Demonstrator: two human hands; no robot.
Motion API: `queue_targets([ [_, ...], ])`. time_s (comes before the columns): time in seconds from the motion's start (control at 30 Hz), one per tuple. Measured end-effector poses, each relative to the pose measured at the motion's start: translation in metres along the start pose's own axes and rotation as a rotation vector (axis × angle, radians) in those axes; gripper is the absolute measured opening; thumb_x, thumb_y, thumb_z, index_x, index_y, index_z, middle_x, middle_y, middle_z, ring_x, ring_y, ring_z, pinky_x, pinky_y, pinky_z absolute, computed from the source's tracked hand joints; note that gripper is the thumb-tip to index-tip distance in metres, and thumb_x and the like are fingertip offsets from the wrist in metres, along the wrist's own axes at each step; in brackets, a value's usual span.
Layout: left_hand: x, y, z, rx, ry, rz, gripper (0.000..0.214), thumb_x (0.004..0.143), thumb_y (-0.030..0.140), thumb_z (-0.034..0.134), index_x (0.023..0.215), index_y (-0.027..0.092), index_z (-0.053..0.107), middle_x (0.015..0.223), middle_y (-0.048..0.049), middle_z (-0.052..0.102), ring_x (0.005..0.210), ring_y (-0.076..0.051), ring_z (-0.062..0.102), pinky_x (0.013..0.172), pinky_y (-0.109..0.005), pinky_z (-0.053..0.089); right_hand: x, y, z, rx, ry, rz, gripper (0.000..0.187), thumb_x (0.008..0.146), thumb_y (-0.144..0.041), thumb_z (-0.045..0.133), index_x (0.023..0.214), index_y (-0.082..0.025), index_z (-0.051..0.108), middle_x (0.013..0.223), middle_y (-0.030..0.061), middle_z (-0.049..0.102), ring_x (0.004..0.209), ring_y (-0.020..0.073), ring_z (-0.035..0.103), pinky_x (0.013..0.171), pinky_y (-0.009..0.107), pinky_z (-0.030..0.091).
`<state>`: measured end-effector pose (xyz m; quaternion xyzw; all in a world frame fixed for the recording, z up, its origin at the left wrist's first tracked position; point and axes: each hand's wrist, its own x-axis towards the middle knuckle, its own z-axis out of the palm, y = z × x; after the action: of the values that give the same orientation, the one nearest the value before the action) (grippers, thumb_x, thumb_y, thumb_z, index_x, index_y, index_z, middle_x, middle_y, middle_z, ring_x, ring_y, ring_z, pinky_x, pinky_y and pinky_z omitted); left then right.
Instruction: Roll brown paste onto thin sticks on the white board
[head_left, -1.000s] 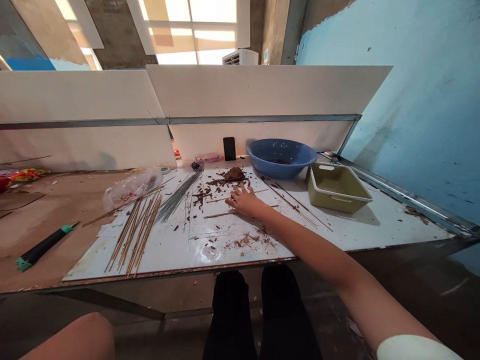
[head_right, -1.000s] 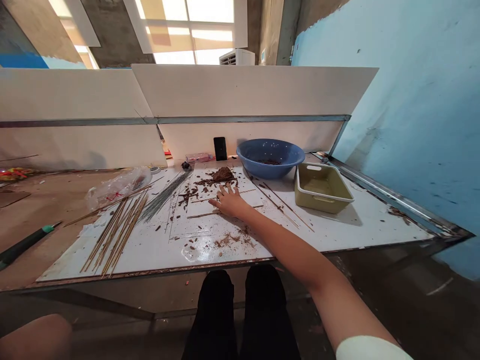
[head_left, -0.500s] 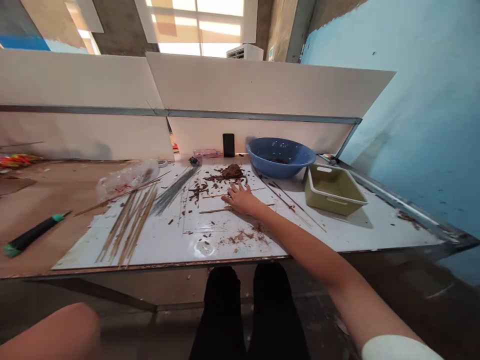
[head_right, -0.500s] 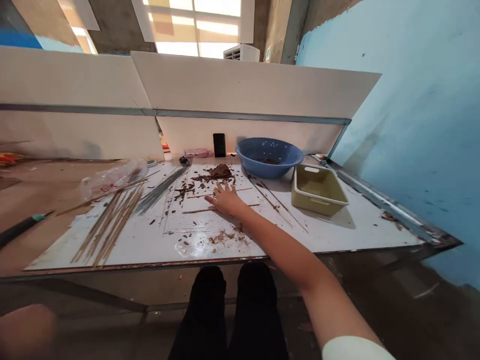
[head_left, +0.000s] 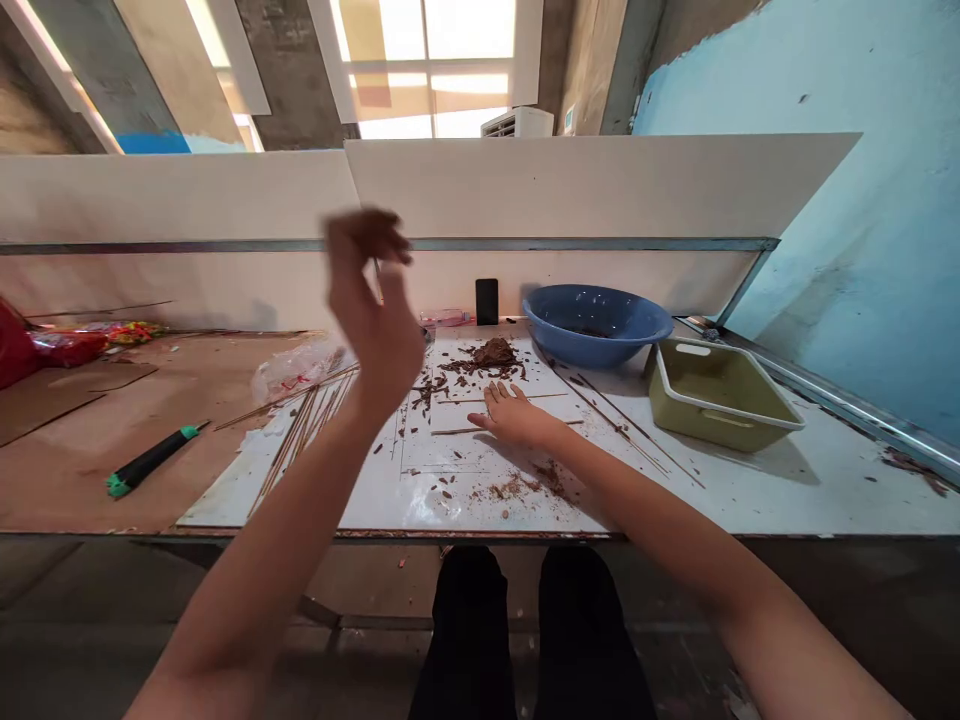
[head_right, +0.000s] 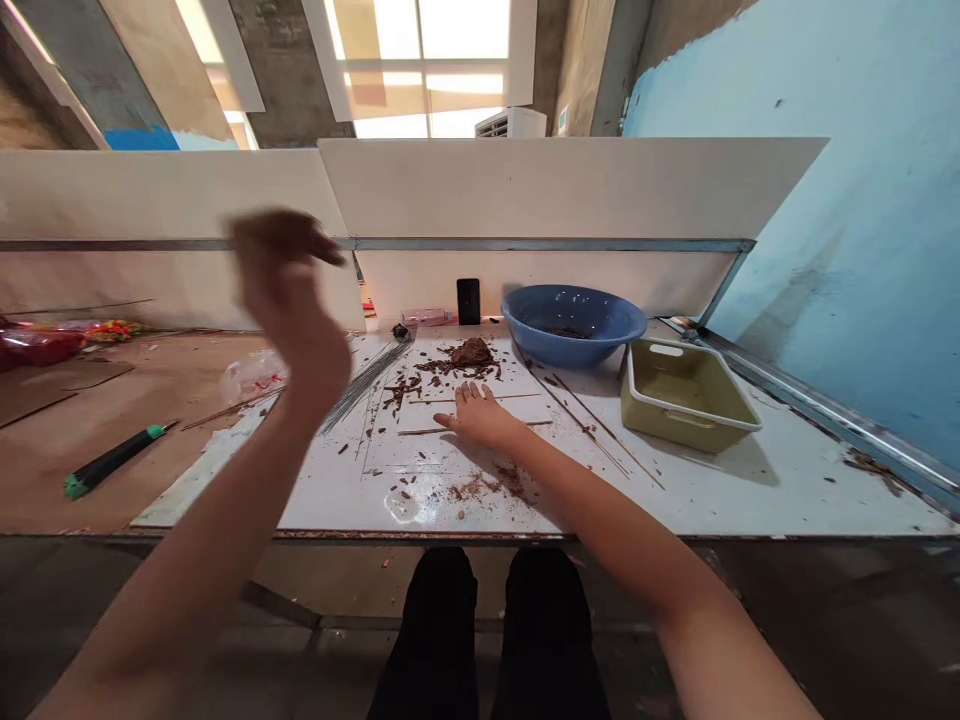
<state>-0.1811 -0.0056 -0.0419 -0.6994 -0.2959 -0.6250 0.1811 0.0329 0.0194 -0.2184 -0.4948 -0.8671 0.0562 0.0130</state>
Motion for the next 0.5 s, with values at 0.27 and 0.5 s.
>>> queue_targets([
  [0.27,-0.135,-0.077,0.056,0.271,-0.495,-0.097,0.026,0.100,0.011,0.051,0.116,0.024,0.067,0.111,-0.0130,0.075,0.116,-0.034,0.068,0.113,-0.054,0.052,0.010,0.001,0.002,-0.031,0.065,-0.011,0.087,0.119,-0.069,0.019,0.181,-0.010,0.037,0.185,0.0275,0.035,0.177,0.0366,0.026,0.142,0.061,0.023],
  [0.5,-0.158,-0.099,0.059,0.289,-0.508,-0.311,0.030,0.098,0.010,0.054,0.121,0.023,0.068,0.122,-0.0151,0.076,0.122,-0.036,0.067,0.113,-0.052,0.051,0.007,-0.007,0.000,-0.101,0.069,0.021,0.088,0.119,-0.067,0.030,0.180,-0.003,0.036,0.183,0.0320,0.035,0.176,0.0394,0.029,0.141,0.059,0.027],
])
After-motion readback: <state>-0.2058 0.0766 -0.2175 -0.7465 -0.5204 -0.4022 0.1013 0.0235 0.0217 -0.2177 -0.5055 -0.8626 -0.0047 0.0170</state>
